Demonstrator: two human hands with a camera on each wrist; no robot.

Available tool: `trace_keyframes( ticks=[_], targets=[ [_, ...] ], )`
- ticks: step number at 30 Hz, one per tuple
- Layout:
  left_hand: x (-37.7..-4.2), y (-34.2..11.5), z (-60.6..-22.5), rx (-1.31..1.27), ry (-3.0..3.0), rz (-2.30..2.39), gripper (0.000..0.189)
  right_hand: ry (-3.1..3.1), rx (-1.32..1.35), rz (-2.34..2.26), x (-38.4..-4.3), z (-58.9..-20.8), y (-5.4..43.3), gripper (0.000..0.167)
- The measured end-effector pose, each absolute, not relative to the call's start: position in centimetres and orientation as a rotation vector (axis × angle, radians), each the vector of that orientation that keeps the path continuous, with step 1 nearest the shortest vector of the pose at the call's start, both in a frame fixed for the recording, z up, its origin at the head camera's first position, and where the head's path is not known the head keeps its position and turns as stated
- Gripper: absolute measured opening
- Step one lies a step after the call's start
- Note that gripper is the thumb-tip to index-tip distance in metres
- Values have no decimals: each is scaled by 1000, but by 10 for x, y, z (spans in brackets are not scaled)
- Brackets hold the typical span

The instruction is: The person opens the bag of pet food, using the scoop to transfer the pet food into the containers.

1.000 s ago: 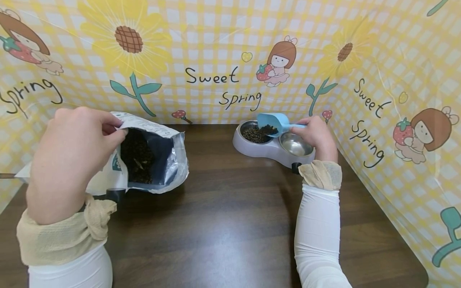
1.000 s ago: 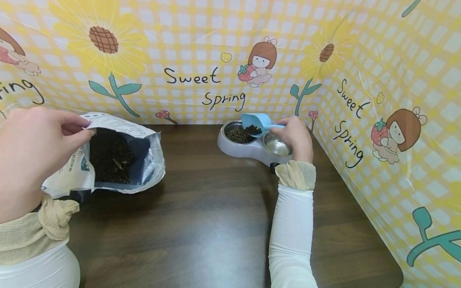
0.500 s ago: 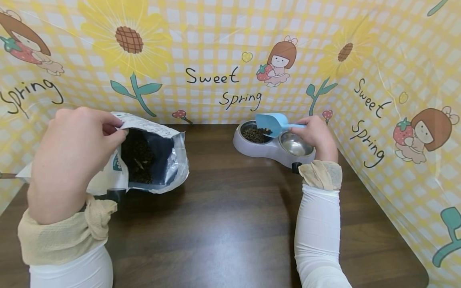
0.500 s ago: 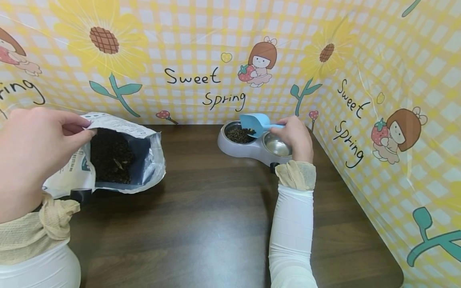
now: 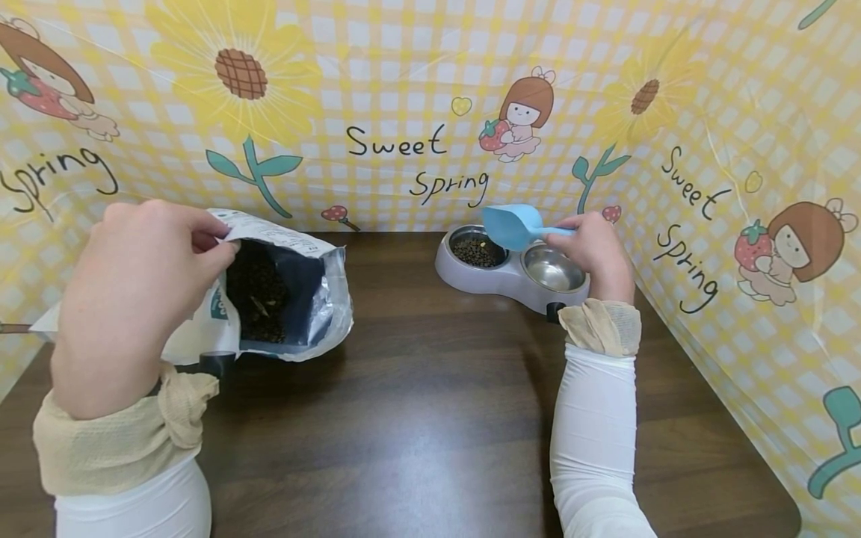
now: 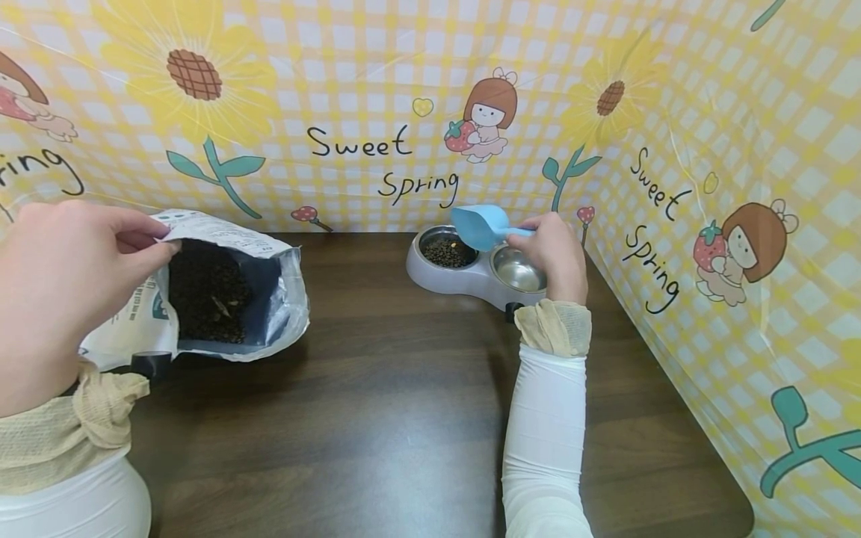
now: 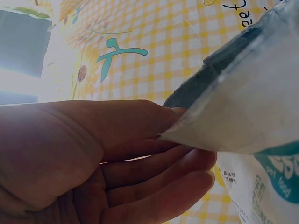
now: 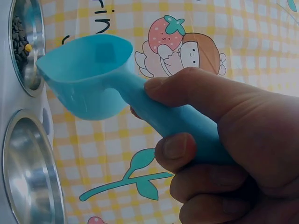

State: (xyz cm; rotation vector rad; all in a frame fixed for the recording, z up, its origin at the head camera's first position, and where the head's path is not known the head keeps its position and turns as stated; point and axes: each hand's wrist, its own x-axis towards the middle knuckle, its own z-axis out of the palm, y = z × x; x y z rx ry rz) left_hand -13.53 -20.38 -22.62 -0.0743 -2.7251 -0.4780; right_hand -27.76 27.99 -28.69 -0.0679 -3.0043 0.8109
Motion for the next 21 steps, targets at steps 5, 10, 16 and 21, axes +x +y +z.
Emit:
trace_keyframes(
  ticks=[5,10,16,21],
  targets=[
    [-135,-204,-226,-74,-2731,-474,27,-3007,-91,793,-277,-285,280,49],
    [-135,-204,-226,-75,-2724,-480,26,-2974,-74,827,-276,-286,280,49],
    [-135,-204,-226,-74,-2722,-484,26,-2958,-60,879,-278,-287,279,46],
    [-135,-203,-226,-70,-2724,-484,26,-2973,-61,926,-279,-287,280,42]
  ],
)
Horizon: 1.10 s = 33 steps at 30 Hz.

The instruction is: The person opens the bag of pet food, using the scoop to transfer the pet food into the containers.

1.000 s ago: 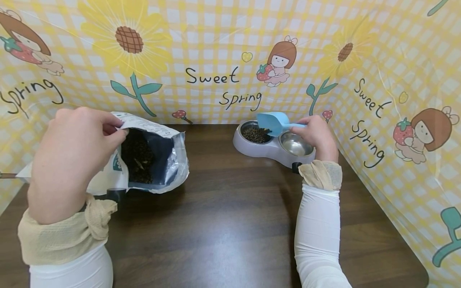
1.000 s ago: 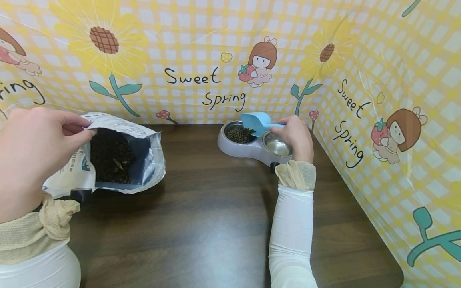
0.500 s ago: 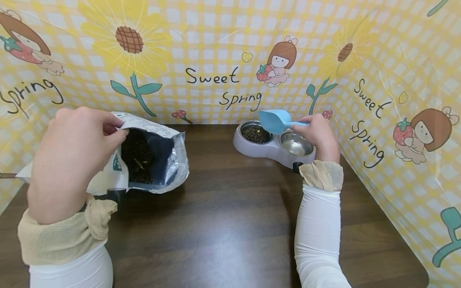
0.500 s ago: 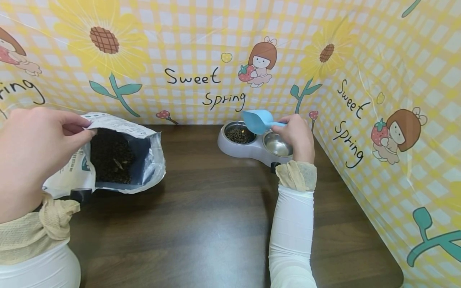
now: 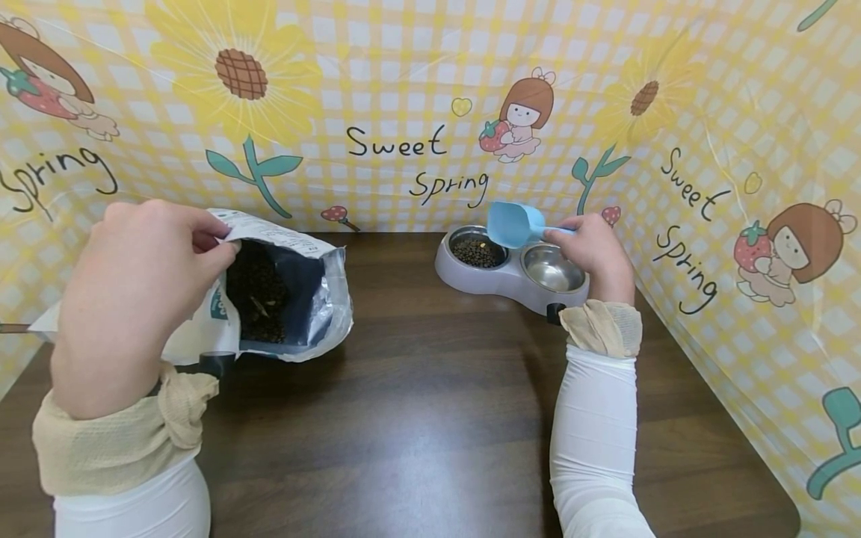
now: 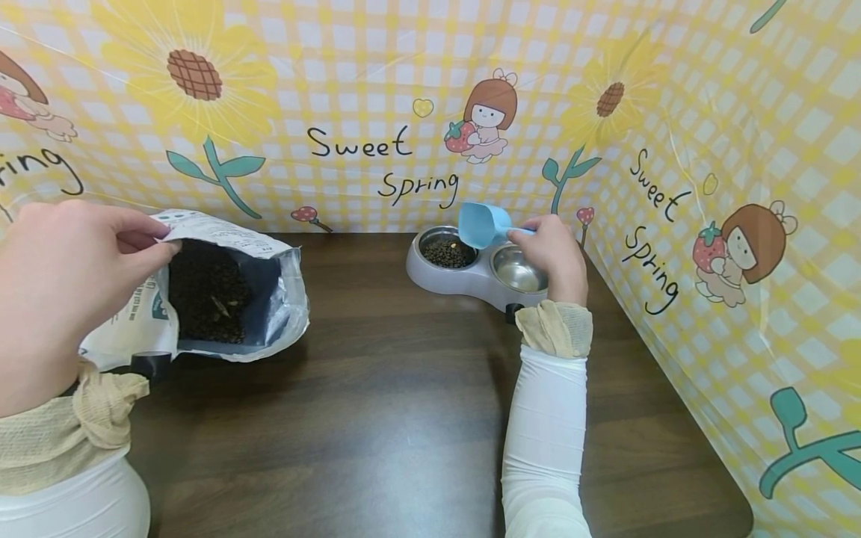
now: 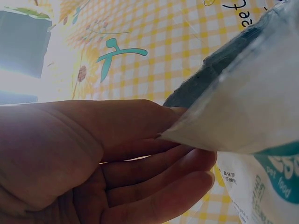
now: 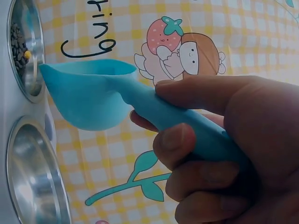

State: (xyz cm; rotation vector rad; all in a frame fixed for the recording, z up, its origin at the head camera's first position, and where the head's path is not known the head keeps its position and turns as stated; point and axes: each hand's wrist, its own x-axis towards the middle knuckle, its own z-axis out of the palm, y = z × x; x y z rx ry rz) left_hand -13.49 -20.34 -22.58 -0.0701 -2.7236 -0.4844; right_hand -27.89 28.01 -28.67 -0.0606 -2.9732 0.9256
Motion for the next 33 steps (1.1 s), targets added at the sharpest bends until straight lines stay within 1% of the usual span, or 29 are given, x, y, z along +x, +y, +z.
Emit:
trace_keyframes(
  ticks=[5,12,14,16,20,26,33],
  targets=[
    [-134,-203,-226,-59,-2727,-484,26,-2941,-81,1032,-278,-285,282,41],
    [-135,-203,-226,-64,-2728,-479,26,-2858,-208,1303,-276,-283,283,40],
    [-135,-203,-226,-70,-2726,-477,26,-2855,-240,1326,-276,-283,284,38],
    [-136,-204,-226,-75,-2721,-477,26,-2871,-253,1321,-276,-282,285,40],
    [-136,-204,-227,-79,-2719,-476,26,-2912,-210,1335,-276,-281,285,43],
    [-135,-204,-227,-78,-2718,-477,25,-2814,-98,1643,-275,-280,279,34],
    [-135,-203,-226,-71,-2718,-479,25,-2733,7,1859,-273,-279,268,37]
  ],
)
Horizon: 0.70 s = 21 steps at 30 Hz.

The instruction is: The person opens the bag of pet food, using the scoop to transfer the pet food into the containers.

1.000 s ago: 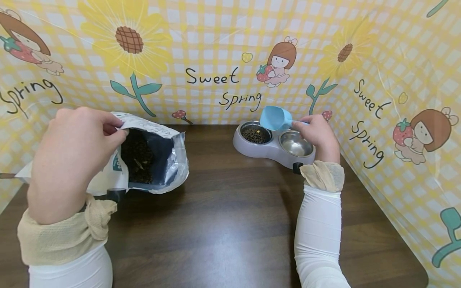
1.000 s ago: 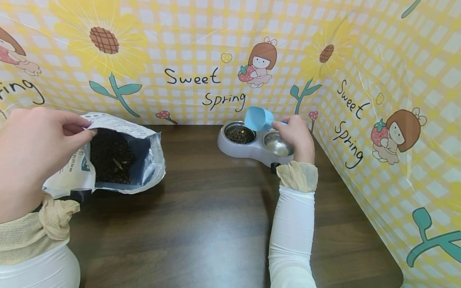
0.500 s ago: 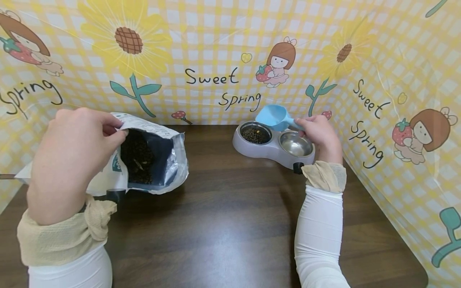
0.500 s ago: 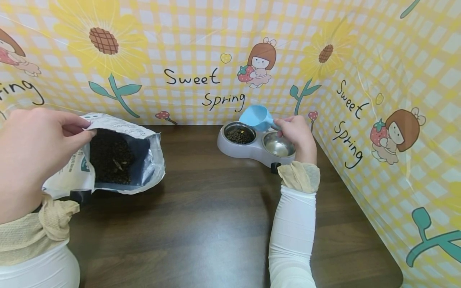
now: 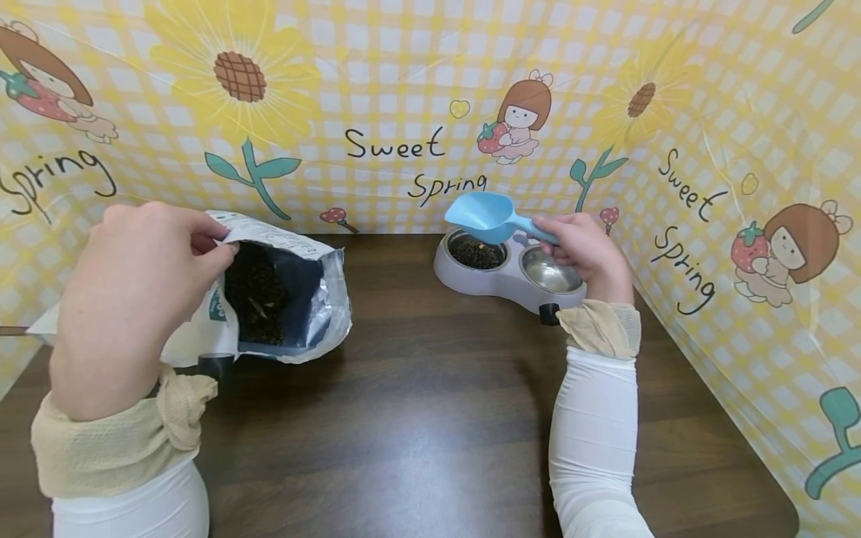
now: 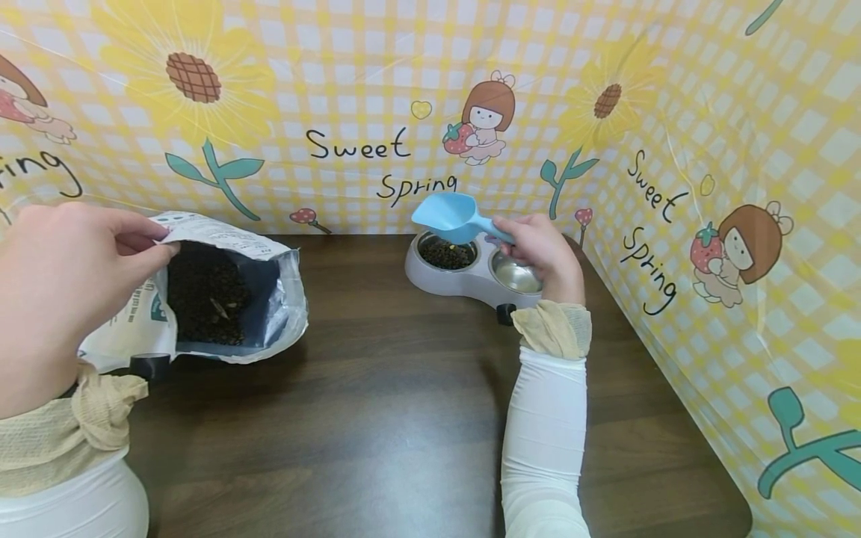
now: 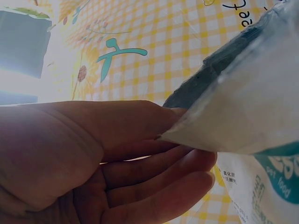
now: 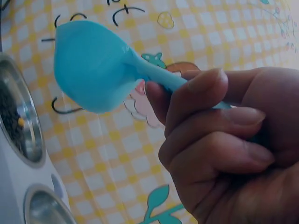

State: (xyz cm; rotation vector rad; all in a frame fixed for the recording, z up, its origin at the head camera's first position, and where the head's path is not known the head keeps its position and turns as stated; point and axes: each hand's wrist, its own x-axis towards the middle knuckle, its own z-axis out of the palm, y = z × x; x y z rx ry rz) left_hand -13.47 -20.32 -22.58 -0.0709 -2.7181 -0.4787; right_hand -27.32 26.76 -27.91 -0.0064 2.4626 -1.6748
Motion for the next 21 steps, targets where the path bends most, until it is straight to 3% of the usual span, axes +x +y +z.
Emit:
trace_keyframes(
  ticks=[21],
  targets=[
    [-134,-203,-225,-60,-2722,-490,26,2363,-486,-1529,-251,-256,224,32]
  ],
)
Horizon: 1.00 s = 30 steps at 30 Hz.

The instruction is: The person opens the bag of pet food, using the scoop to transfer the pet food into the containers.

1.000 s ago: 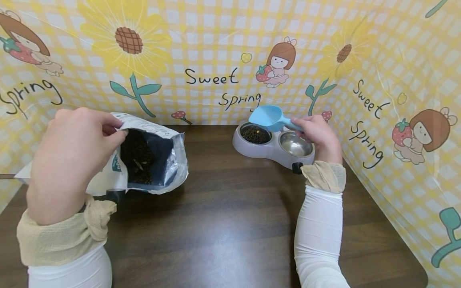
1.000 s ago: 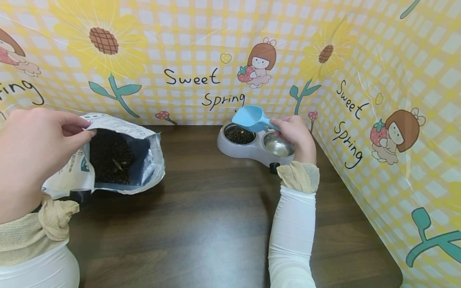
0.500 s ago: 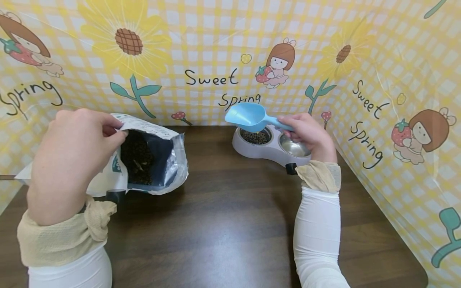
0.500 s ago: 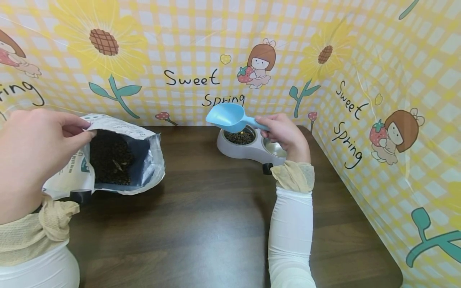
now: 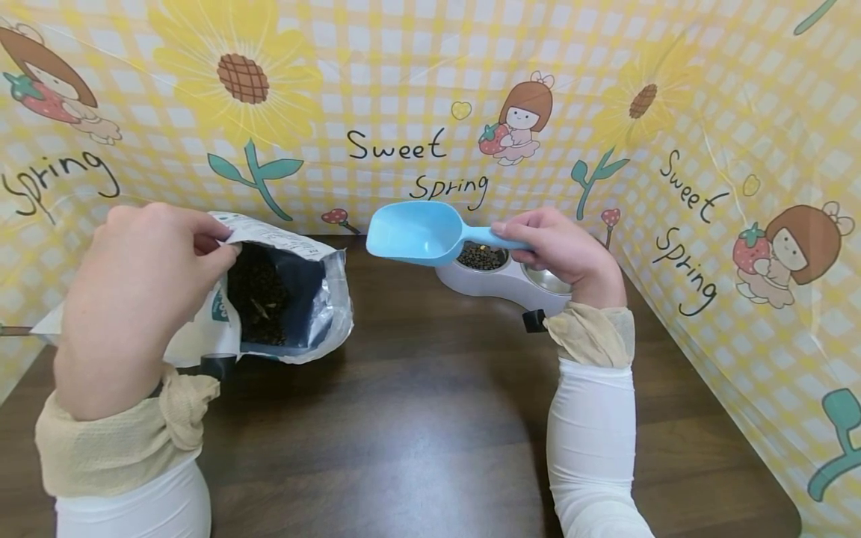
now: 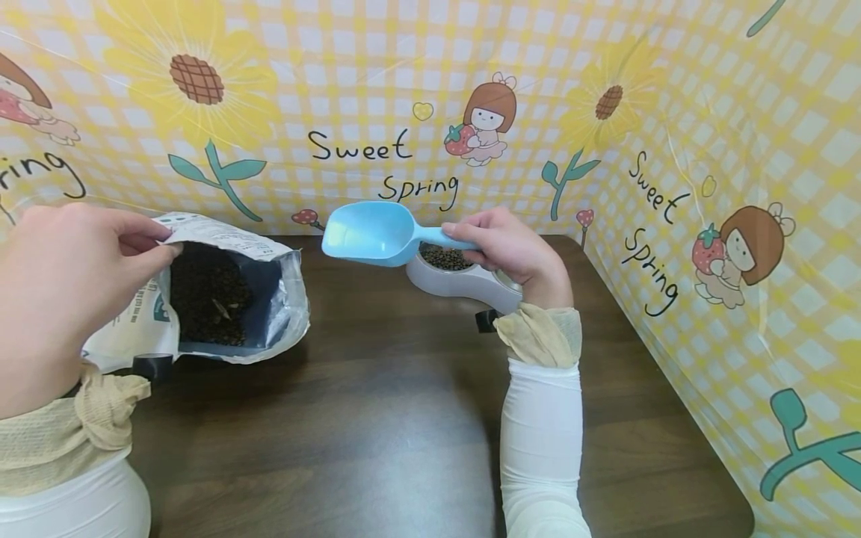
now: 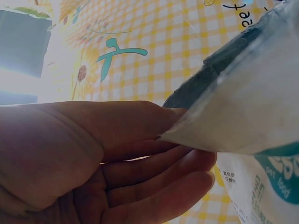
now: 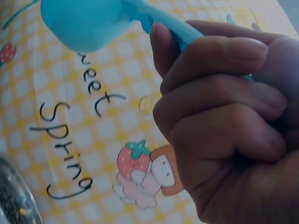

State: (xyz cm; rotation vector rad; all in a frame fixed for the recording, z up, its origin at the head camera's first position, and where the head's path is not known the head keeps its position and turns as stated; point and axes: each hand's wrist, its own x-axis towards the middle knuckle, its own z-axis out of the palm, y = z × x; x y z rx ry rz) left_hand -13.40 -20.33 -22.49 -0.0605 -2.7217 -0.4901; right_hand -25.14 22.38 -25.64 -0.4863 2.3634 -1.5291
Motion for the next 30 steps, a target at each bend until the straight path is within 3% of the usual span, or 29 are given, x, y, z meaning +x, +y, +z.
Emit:
trace_keyframes(
  ticks=[15,30],
  targets=[
    [-134,-203,-226,-68,-2734,-475,27,2202,-773,-1403,-230,-244,208,32],
    [-136,-202,-227,-69,-2716,-465,26,2631,-1000,-854,-187,-245,109,27]
  ],
)
